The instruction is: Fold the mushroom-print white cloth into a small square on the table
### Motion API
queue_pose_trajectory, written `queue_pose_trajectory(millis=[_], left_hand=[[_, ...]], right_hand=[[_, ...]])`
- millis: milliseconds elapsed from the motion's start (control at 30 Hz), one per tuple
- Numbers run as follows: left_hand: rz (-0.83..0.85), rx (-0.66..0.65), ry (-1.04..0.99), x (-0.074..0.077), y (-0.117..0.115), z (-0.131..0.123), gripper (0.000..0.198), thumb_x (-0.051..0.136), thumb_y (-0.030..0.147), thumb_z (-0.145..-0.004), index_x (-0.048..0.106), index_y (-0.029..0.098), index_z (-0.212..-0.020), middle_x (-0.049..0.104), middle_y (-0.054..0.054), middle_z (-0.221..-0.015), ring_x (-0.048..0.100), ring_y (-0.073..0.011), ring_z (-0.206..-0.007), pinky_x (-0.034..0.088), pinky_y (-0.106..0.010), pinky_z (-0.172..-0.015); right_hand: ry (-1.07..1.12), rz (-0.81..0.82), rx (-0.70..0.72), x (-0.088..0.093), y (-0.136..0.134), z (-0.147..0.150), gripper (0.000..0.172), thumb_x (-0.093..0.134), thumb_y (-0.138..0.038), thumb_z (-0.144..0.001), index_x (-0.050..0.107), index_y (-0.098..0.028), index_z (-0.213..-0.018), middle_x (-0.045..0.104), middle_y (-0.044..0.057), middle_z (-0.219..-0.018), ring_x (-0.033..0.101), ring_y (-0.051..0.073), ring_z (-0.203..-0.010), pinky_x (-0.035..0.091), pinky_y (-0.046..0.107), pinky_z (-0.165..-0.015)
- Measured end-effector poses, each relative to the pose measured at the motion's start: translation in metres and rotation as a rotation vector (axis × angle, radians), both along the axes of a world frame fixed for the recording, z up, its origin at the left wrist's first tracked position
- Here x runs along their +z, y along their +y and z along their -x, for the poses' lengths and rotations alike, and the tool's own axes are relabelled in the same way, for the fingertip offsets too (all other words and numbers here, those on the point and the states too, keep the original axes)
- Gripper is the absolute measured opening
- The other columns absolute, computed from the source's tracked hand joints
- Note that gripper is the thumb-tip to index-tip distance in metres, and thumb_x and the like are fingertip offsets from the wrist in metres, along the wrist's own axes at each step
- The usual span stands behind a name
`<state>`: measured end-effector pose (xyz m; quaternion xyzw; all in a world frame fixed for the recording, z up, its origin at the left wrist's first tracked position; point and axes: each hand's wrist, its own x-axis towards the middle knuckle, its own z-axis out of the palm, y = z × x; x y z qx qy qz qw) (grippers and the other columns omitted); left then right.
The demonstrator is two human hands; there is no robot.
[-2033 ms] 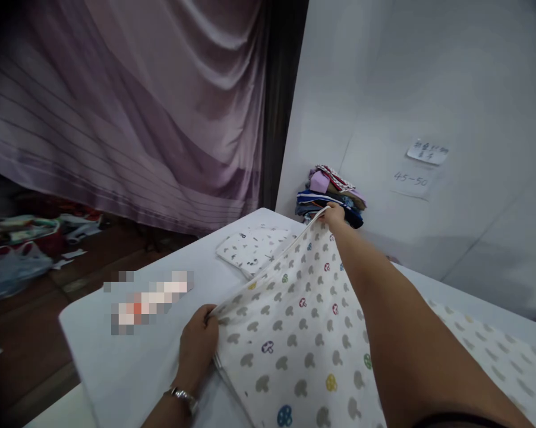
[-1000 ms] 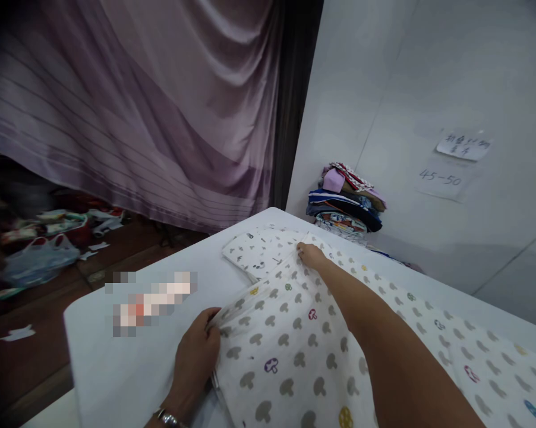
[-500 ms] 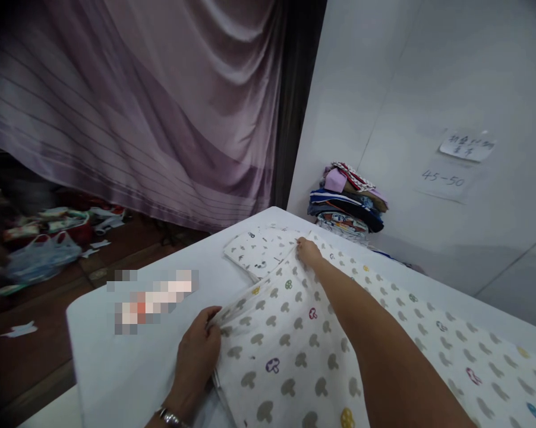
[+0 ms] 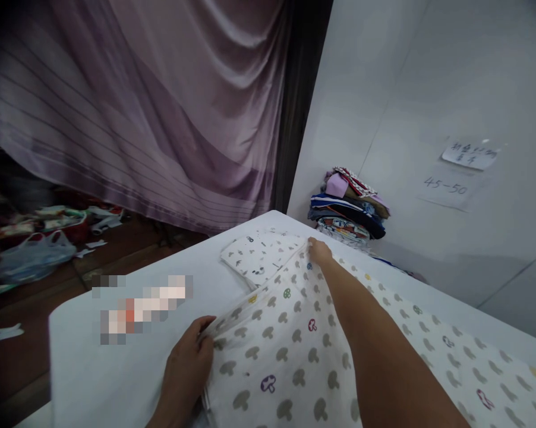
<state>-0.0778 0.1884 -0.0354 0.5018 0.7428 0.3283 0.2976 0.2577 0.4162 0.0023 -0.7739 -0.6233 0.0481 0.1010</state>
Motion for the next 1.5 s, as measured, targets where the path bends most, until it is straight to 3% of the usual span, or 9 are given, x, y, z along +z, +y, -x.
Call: queue_pose_trajectory(millis=[267, 500, 633, 733, 933, 1133, 1267, 1433, 1500], left_hand=[[-0.024, -0.008, -0.032, 0.005, -0.003, -0.001, 0.036, 0.046, 0.009, -0.085, 0.067, 0.026, -0.109, 0.075, 0.0, -0.103, 0.069, -0.0225, -0.096, 0.05, -0.031, -0.083], [-0.022, -0.018, -0.045, 0.004, -0.003, -0.001, 0.037, 0.045, 0.007, -0.087, 0.066, 0.023, -0.113, 0.074, -0.002, -0.105, 0.068, -0.0216, -0.097, 0.049, -0.032, -0.086], [-0.036, -0.01, -0.044, 0.004, -0.003, -0.001, 0.038, 0.045, 0.008, -0.087, 0.066, 0.023, -0.114, 0.074, -0.002, -0.107, 0.068, -0.0218, -0.099, 0.049, -0.032, -0.088], [-0.042, -0.009, -0.05, 0.006, -0.003, -0.002, 0.038, 0.044, 0.007, -0.087, 0.066, 0.023, -0.114, 0.074, -0.003, -0.109, 0.068, -0.0217, -0.1, 0.049, -0.033, -0.089], [-0.047, 0.007, -0.015, 0.004, -0.003, -0.001, 0.038, 0.048, 0.006, -0.084, 0.068, 0.025, -0.111, 0.076, -0.001, -0.102, 0.07, -0.021, -0.094, 0.052, -0.031, -0.082], [-0.06, -0.017, 0.01, 0.002, -0.001, -0.001, 0.038, 0.047, 0.006, -0.085, 0.066, 0.025, -0.11, 0.076, -0.002, -0.106, 0.07, -0.0225, -0.097, 0.052, -0.034, -0.087], [-0.045, -0.034, 0.035, 0.005, -0.001, -0.002, 0.038, 0.047, 0.005, -0.085, 0.066, 0.025, -0.112, 0.075, -0.003, -0.111, 0.07, -0.0229, -0.1, 0.053, -0.034, -0.087], [-0.071, -0.055, 0.091, 0.01, -0.001, -0.002, 0.036, 0.047, 0.008, -0.087, 0.067, 0.023, -0.113, 0.076, -0.003, -0.108, 0.071, -0.0223, -0.099, 0.054, -0.032, -0.086], [-0.099, -0.074, 0.112, 0.012, -0.002, -0.002, 0.037, 0.045, 0.008, -0.087, 0.066, 0.021, -0.116, 0.076, -0.006, -0.11, 0.07, -0.0233, -0.102, 0.054, -0.032, -0.088]], right_hand=[[-0.127, 0.054, 0.034, 0.005, 0.008, 0.005, 0.037, 0.045, -0.019, -0.098, 0.061, -0.022, -0.131, 0.071, 0.015, -0.116, 0.067, 0.028, -0.109, 0.048, 0.035, -0.088], [-0.102, 0.005, -0.013, 0.004, 0.007, 0.014, 0.051, 0.039, -0.017, -0.099, 0.044, -0.021, -0.15, 0.069, 0.016, -0.123, 0.066, 0.028, -0.111, 0.048, 0.034, -0.088], [-0.067, -0.073, -0.05, -0.003, 0.0, 0.013, 0.058, 0.031, -0.016, -0.1, 0.032, -0.019, -0.157, 0.055, 0.015, -0.146, 0.055, 0.026, -0.131, 0.044, 0.033, -0.101], [-0.003, -0.1, -0.065, -0.012, -0.001, 0.013, 0.051, 0.031, -0.025, -0.103, 0.038, -0.018, -0.153, 0.049, 0.015, -0.152, 0.044, 0.026, -0.14, 0.04, 0.033, -0.108], [0.089, -0.011, -0.007, -0.023, 0.004, 0.016, 0.046, 0.038, -0.034, -0.105, 0.049, -0.013, -0.144, 0.054, 0.019, -0.147, 0.049, 0.028, -0.136, 0.041, 0.037, -0.107], [0.09, -0.138, 0.059, -0.037, -0.043, 0.036, 0.053, 0.03, -0.034, -0.105, 0.036, -0.016, -0.155, 0.033, 0.017, -0.163, 0.02, 0.029, -0.154, 0.024, 0.047, -0.122], [0.129, -0.088, 0.171, -0.052, -0.077, 0.057, 0.056, 0.027, -0.036, -0.106, 0.035, -0.013, -0.157, 0.026, 0.015, -0.167, 0.018, 0.027, -0.155, 0.02, 0.044, -0.125], [0.202, -0.006, 0.17, -0.034, -0.083, 0.074, 0.056, 0.029, -0.041, -0.106, 0.034, -0.022, -0.158, 0.027, 0.011, -0.167, 0.022, 0.027, -0.155, 0.024, 0.046, -0.124], [0.226, -0.001, 0.147, -0.024, -0.099, 0.079, 0.057, 0.029, -0.048, -0.105, 0.034, -0.03, -0.159, 0.029, 0.006, -0.167, 0.023, 0.028, -0.155, 0.025, 0.047, -0.124]])
